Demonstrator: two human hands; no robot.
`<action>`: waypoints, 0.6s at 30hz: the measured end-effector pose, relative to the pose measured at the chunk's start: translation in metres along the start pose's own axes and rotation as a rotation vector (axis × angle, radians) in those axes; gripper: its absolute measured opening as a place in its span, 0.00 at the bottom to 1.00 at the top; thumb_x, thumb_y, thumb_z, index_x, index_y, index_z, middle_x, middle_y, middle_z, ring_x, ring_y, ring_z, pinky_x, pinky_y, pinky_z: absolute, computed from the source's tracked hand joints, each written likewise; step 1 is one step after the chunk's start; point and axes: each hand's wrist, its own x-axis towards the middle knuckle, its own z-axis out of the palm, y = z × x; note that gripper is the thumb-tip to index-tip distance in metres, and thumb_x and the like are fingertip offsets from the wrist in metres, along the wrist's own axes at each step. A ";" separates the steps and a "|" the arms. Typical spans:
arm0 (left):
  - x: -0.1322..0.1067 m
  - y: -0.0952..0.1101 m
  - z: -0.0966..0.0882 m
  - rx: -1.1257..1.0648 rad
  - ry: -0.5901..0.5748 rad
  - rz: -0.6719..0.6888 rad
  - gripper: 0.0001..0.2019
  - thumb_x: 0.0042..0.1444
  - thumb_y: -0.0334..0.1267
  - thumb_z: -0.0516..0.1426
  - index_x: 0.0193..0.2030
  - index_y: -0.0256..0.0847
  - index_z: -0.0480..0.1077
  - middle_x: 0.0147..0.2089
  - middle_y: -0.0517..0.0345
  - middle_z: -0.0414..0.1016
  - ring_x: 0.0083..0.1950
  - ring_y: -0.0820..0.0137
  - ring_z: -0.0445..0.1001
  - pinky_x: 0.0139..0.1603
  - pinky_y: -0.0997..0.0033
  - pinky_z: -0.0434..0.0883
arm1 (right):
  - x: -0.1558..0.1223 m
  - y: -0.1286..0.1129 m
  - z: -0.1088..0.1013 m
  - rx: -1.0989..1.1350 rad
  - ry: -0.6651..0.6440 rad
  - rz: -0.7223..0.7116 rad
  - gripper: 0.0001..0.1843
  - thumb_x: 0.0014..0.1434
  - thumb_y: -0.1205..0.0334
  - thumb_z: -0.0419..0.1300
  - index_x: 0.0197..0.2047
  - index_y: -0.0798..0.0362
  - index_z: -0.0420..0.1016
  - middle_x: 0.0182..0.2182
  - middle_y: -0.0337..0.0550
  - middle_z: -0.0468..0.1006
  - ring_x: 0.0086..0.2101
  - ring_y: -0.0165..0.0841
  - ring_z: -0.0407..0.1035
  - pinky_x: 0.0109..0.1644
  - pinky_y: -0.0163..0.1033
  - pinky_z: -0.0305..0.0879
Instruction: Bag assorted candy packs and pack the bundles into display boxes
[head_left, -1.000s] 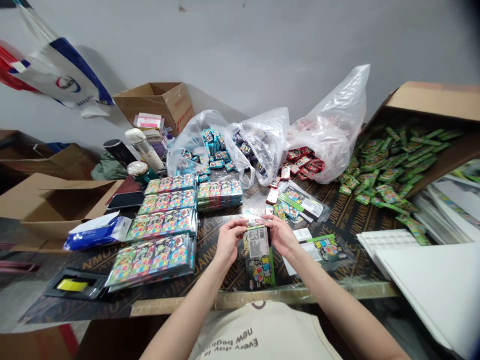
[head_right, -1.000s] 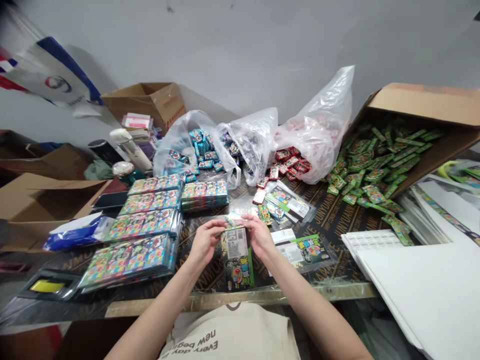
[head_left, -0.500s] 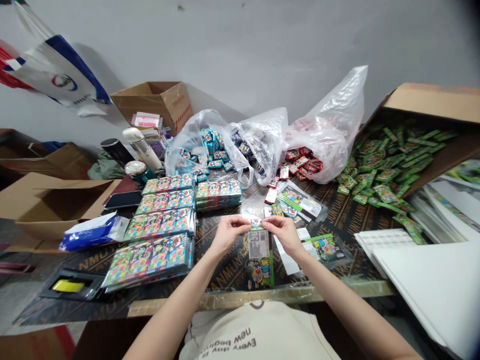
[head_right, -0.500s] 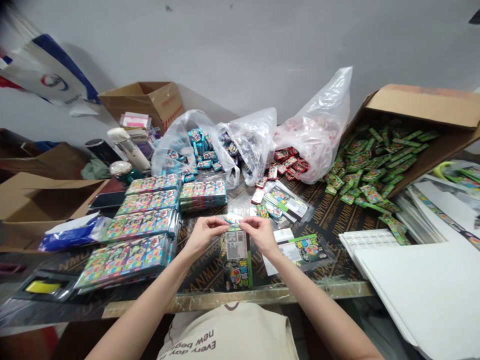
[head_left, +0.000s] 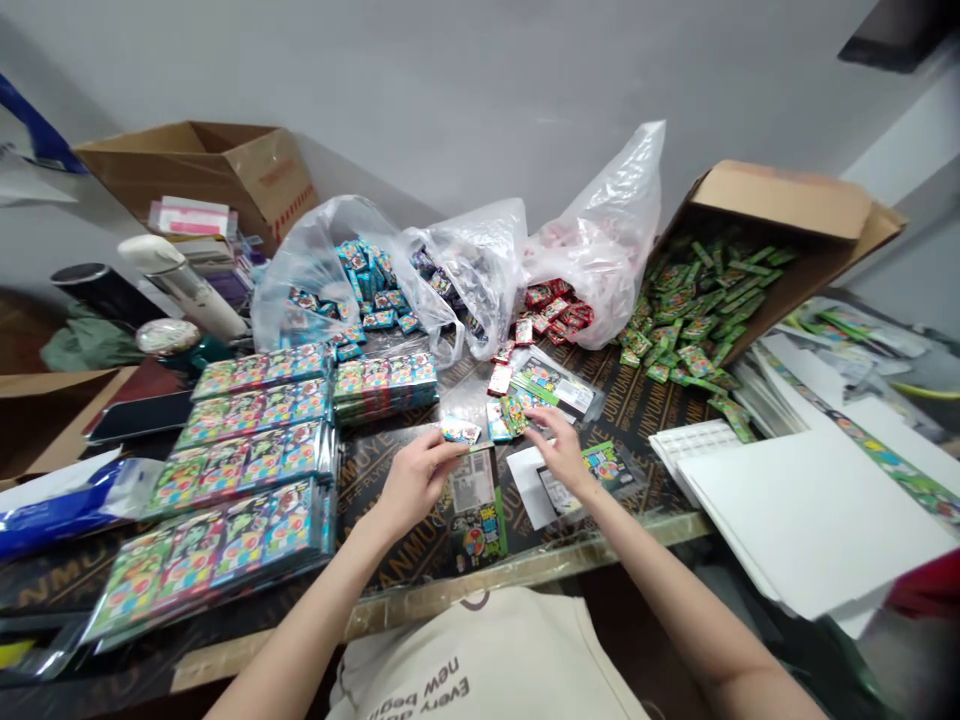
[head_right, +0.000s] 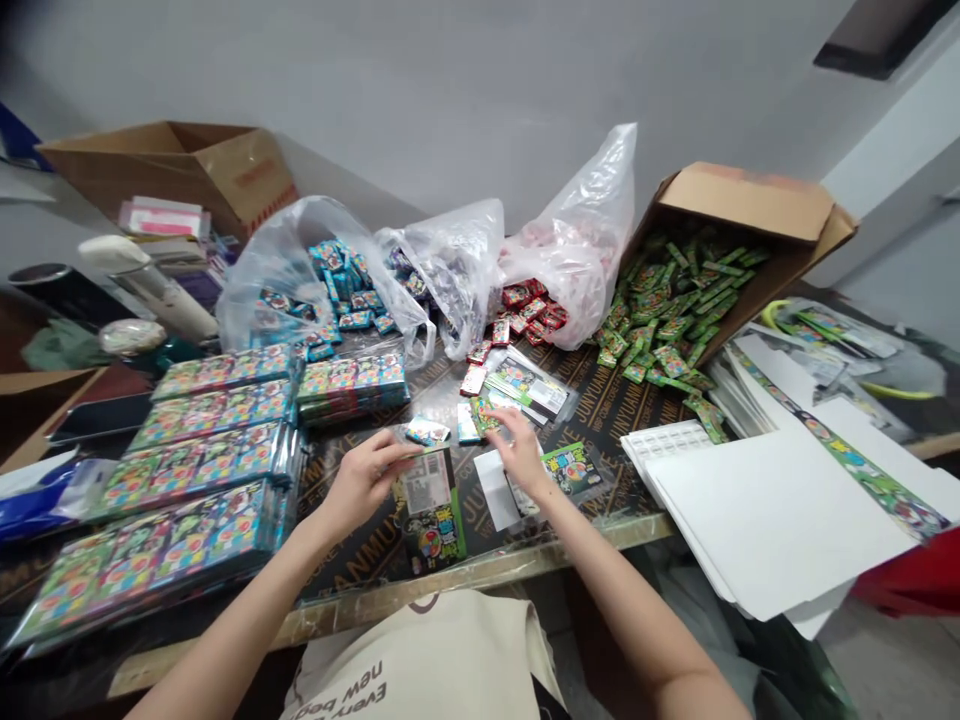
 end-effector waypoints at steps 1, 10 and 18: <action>-0.001 -0.001 0.000 0.026 -0.007 0.004 0.12 0.58 0.35 0.50 0.43 0.42 0.73 0.31 0.56 0.65 0.33 0.71 0.65 0.33 0.73 0.63 | 0.004 0.016 -0.009 -0.151 0.014 0.049 0.13 0.55 0.60 0.55 0.43 0.49 0.74 0.42 0.44 0.71 0.45 0.36 0.63 0.51 0.43 0.56; -0.005 0.002 0.007 0.019 -0.003 0.010 0.15 0.58 0.32 0.48 0.45 0.45 0.73 0.31 0.56 0.63 0.33 0.71 0.64 0.34 0.73 0.64 | 0.012 0.087 -0.031 -0.456 -0.176 0.134 0.02 0.47 0.65 0.61 0.27 0.52 0.76 0.31 0.42 0.70 0.40 0.38 0.60 0.44 0.43 0.48; -0.005 0.008 0.013 0.050 0.029 0.011 0.15 0.59 0.33 0.47 0.44 0.43 0.73 0.31 0.56 0.64 0.34 0.70 0.65 0.34 0.73 0.64 | 0.006 0.081 -0.023 -0.471 -0.232 0.064 0.04 0.49 0.70 0.57 0.26 0.52 0.70 0.31 0.44 0.72 0.39 0.38 0.62 0.43 0.41 0.49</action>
